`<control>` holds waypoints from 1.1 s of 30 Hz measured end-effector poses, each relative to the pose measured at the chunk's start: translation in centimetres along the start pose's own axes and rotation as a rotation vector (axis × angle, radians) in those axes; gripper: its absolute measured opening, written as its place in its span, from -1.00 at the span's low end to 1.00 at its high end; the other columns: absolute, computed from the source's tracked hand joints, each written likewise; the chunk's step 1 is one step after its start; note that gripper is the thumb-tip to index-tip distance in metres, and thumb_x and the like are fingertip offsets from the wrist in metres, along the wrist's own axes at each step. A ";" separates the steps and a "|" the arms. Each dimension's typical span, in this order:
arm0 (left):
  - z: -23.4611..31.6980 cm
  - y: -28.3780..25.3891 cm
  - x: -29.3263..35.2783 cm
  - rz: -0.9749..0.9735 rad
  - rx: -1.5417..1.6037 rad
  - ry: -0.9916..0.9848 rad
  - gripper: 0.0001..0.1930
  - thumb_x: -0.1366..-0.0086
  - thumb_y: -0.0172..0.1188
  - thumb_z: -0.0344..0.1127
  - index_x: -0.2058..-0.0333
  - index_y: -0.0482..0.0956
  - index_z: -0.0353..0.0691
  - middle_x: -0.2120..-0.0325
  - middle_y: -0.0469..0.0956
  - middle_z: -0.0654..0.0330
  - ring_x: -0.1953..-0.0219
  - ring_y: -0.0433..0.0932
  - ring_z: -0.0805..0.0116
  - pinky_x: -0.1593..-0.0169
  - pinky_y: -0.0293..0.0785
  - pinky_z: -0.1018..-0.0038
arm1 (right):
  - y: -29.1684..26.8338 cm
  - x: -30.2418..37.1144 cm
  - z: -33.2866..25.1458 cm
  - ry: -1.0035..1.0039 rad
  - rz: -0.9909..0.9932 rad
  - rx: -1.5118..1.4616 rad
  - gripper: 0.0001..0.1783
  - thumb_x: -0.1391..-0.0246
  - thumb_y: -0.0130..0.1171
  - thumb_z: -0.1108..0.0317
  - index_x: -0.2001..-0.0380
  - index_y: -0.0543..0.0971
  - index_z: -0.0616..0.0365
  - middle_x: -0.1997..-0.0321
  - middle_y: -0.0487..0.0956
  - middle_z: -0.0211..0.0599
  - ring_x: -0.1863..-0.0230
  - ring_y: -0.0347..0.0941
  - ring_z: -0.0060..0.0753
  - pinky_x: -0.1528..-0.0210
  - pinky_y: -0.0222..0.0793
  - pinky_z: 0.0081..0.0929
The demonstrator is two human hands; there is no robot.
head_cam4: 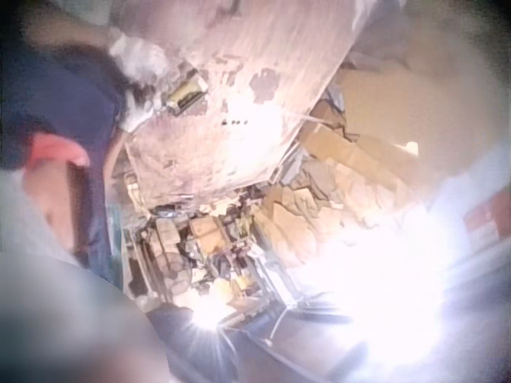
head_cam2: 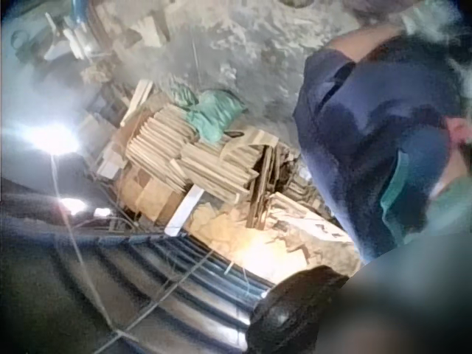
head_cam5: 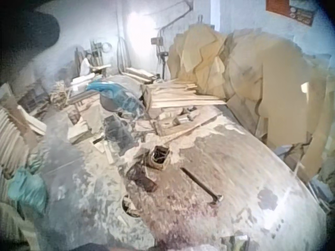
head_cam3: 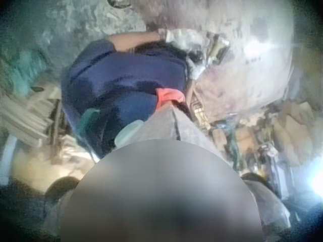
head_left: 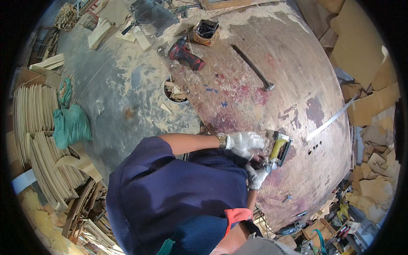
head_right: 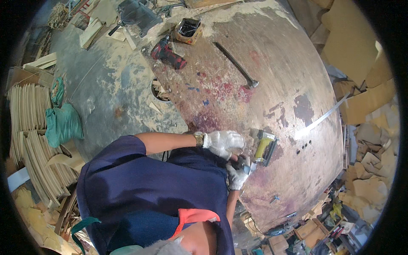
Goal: The person uses a jigsaw to cut a circular hole in a wooden board, then uses a drill to fasten a small wooden piece to the board. The person handles multiple wooden pieces and tools in a workshop setting.
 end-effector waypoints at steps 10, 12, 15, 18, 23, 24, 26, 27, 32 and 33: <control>-17.5 -25.9 5.9 0.543 -0.278 -0.691 -0.85 -0.25 0.29 -0.23 0.38 0.63 -0.17 0.48 0.62 0.14 0.43 0.62 0.22 0.33 0.46 0.34 | 0.2 0.6 -2.3 0.066 -0.006 0.239 -0.41 0.26 0.44 0.48 0.06 0.49 0.18 0.12 0.54 -0.25 0.08 0.48 -0.27 -0.04 0.44 -0.34; -19.2 -30.5 7.8 0.711 -0.333 -0.777 -0.82 -0.28 0.32 -0.18 0.39 0.65 -0.16 0.56 0.61 0.13 0.52 0.61 0.22 0.38 0.45 0.31 | -0.3 0.3 -2.2 0.087 0.040 0.268 -0.39 0.28 0.42 0.48 0.03 0.49 0.17 0.12 0.55 -0.28 0.09 0.48 -0.29 -0.06 0.43 -0.36; -20.4 -35.7 9.7 0.840 -0.547 -0.796 -0.82 -0.21 0.38 -0.18 0.37 0.69 -0.16 0.50 0.62 0.12 0.46 0.61 0.22 0.34 0.47 0.31 | -0.3 0.3 -1.7 0.215 -0.002 0.299 -0.37 0.29 0.40 0.48 0.01 0.49 0.14 0.09 0.55 -0.28 0.06 0.47 -0.30 -0.09 0.41 -0.36; -22.0 -38.0 11.3 0.925 -0.558 -0.860 -0.86 -0.20 0.38 -0.25 0.36 0.69 -0.18 0.45 0.63 0.15 0.43 0.60 0.23 0.31 0.47 0.33 | -0.3 0.1 -2.5 0.198 -0.024 0.339 -0.40 0.26 0.37 0.49 0.03 0.48 0.16 0.14 0.54 -0.26 0.10 0.48 -0.30 -0.03 0.43 -0.35; -22.9 -39.7 10.8 0.909 -0.746 -0.738 -0.90 -0.16 0.35 -0.30 0.37 0.69 -0.17 0.48 0.60 0.17 0.40 0.60 0.18 0.27 0.49 0.31 | -0.2 -0.6 -3.1 0.199 -0.023 0.390 -0.42 0.25 0.36 0.49 0.04 0.49 0.17 0.17 0.53 -0.27 0.13 0.48 -0.30 0.00 0.44 -0.35; -23.3 -39.6 10.3 0.834 -0.851 -0.783 -0.86 -0.10 0.39 -0.25 0.37 0.70 -0.11 0.40 0.59 0.21 0.28 0.59 0.18 0.17 0.48 0.29 | -0.1 -0.7 -3.1 0.201 -0.017 0.374 -0.42 0.25 0.37 0.48 0.04 0.49 0.16 0.17 0.53 -0.27 0.14 0.48 -0.31 0.00 0.44 -0.35; -23.4 -39.0 8.6 0.732 -0.993 -0.696 -0.82 -0.07 0.42 -0.16 0.37 0.71 -0.06 0.28 0.59 0.22 0.17 0.55 0.17 0.08 0.45 0.22 | -0.1 -0.8 -3.0 0.204 -0.003 0.352 -0.43 0.26 0.37 0.48 0.05 0.49 0.16 0.18 0.53 -0.28 0.14 0.47 -0.31 0.01 0.43 -0.36; -23.2 -38.5 7.7 0.708 -1.072 -0.630 -0.79 -0.05 0.44 -0.12 0.36 0.72 -0.03 0.22 0.58 0.23 0.11 0.53 0.16 0.03 0.44 0.18 | -0.1 -0.8 -3.0 0.203 0.005 0.341 -0.43 0.26 0.37 0.48 0.05 0.49 0.15 0.19 0.53 -0.29 0.15 0.47 -0.31 0.01 0.43 -0.36; -25.4 -34.8 5.1 0.537 -0.999 -0.790 -0.58 0.02 0.46 0.07 0.23 0.69 0.00 -0.17 0.42 0.02 -0.18 0.29 -0.14 -0.20 0.30 -0.08 | -0.1 -0.1 -2.8 0.214 0.036 0.300 -0.43 0.27 0.38 0.47 0.06 0.50 0.14 0.21 0.53 -0.31 0.17 0.46 -0.33 0.02 0.43 -0.38; -24.6 -34.1 4.6 0.562 -1.020 -0.721 -0.58 0.02 0.46 0.08 0.22 0.69 0.00 -0.20 0.40 0.00 -0.24 0.25 -0.19 -0.23 0.28 -0.11 | -0.1 0.1 -2.7 0.217 0.042 0.296 -0.43 0.27 0.38 0.46 0.06 0.50 0.13 0.21 0.53 -0.32 0.17 0.46 -0.33 0.02 0.42 -0.38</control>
Point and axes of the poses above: each hand's wrist, its own x-axis away from the middle knuckle, its own y-axis out of the palm, z = x × y, the point moved 8 cm from there along -x, towards the middle knuckle
